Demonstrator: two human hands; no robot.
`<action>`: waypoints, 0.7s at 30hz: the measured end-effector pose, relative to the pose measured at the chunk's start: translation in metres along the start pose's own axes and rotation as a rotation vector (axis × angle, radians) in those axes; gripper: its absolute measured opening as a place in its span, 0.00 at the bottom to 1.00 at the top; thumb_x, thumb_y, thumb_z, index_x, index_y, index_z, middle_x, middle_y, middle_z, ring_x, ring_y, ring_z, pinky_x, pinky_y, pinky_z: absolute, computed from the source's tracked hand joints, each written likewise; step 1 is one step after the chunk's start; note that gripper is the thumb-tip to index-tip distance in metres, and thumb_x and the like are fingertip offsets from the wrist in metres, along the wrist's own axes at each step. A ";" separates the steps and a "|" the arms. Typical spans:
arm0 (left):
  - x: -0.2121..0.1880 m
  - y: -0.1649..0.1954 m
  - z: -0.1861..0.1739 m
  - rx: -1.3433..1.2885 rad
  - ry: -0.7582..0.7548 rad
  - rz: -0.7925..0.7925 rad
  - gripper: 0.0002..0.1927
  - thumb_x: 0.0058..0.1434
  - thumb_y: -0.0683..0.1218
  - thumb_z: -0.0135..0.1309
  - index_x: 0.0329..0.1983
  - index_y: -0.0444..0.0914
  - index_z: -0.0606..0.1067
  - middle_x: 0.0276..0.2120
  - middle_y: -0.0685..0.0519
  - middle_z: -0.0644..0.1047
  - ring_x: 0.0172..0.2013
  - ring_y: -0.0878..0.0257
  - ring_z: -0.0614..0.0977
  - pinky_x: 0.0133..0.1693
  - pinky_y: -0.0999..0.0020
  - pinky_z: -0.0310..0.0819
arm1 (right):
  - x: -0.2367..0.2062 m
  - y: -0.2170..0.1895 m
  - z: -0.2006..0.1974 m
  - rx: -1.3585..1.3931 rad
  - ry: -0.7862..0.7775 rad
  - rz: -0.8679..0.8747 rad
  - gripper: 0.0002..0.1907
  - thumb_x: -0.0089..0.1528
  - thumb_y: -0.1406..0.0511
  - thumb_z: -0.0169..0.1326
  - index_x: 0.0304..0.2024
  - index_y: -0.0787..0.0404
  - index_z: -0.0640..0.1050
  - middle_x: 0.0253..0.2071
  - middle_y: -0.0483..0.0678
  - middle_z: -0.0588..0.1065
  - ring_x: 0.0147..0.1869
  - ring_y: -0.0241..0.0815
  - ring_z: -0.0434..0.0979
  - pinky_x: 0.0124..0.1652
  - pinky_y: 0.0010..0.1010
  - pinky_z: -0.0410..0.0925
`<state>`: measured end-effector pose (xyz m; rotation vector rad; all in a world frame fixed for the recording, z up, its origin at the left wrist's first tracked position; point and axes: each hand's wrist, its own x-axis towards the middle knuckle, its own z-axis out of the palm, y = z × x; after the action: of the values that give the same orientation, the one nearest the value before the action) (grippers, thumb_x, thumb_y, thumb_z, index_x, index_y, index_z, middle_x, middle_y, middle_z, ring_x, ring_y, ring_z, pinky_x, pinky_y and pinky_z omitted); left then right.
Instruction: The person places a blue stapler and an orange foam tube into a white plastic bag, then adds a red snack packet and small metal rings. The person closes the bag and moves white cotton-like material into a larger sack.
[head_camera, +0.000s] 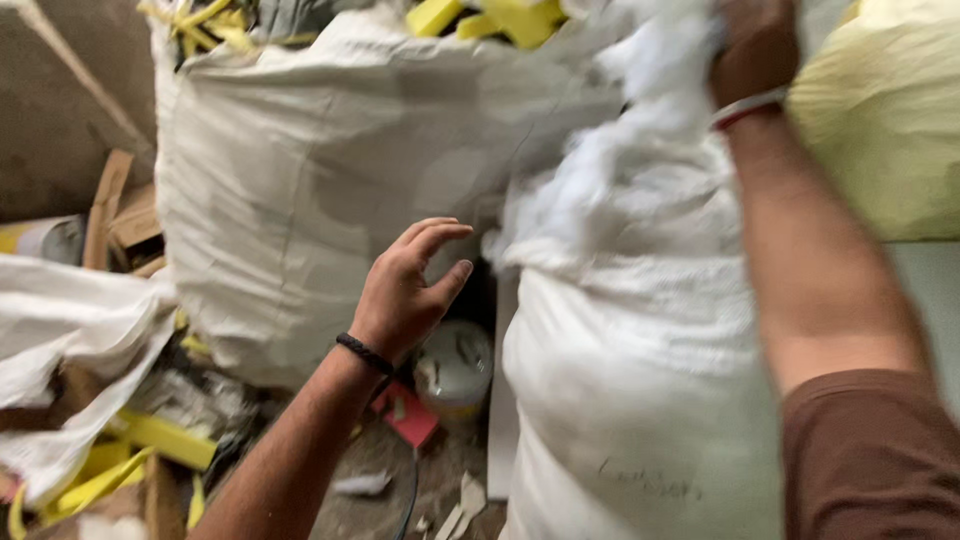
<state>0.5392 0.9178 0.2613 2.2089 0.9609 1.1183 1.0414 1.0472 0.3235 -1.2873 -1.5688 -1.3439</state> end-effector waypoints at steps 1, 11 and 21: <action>0.014 0.006 0.010 0.003 -0.008 0.037 0.19 0.60 0.46 0.60 0.54 0.40 0.77 0.59 0.47 0.77 0.60 0.50 0.78 0.59 0.60 0.73 | -0.007 -0.006 0.011 -0.014 -0.131 0.100 0.14 0.67 0.78 0.51 0.50 0.62 0.81 0.57 0.58 0.77 0.60 0.59 0.77 0.62 0.40 0.72; -0.052 -0.051 0.057 0.023 -0.506 -0.303 0.21 0.54 0.45 0.61 0.54 0.44 0.77 0.64 0.50 0.70 0.55 0.52 0.79 0.53 0.63 0.75 | -0.111 -0.032 0.064 0.441 -1.419 0.738 0.30 0.62 0.64 0.55 0.68 0.55 0.71 0.64 0.59 0.76 0.67 0.60 0.76 0.64 0.46 0.67; -0.143 -0.080 0.003 -0.194 -0.241 -0.428 0.18 0.59 0.43 0.60 0.53 0.38 0.77 0.54 0.52 0.79 0.49 0.61 0.83 0.47 0.67 0.81 | -0.022 -0.118 0.005 0.424 -0.726 0.331 0.20 0.68 0.62 0.60 0.62 0.58 0.76 0.50 0.56 0.81 0.49 0.50 0.82 0.50 0.45 0.74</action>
<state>0.4520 0.8597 0.1355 1.8167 1.0991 0.6991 0.9343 1.0501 0.2687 -1.7492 -1.8523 -0.3013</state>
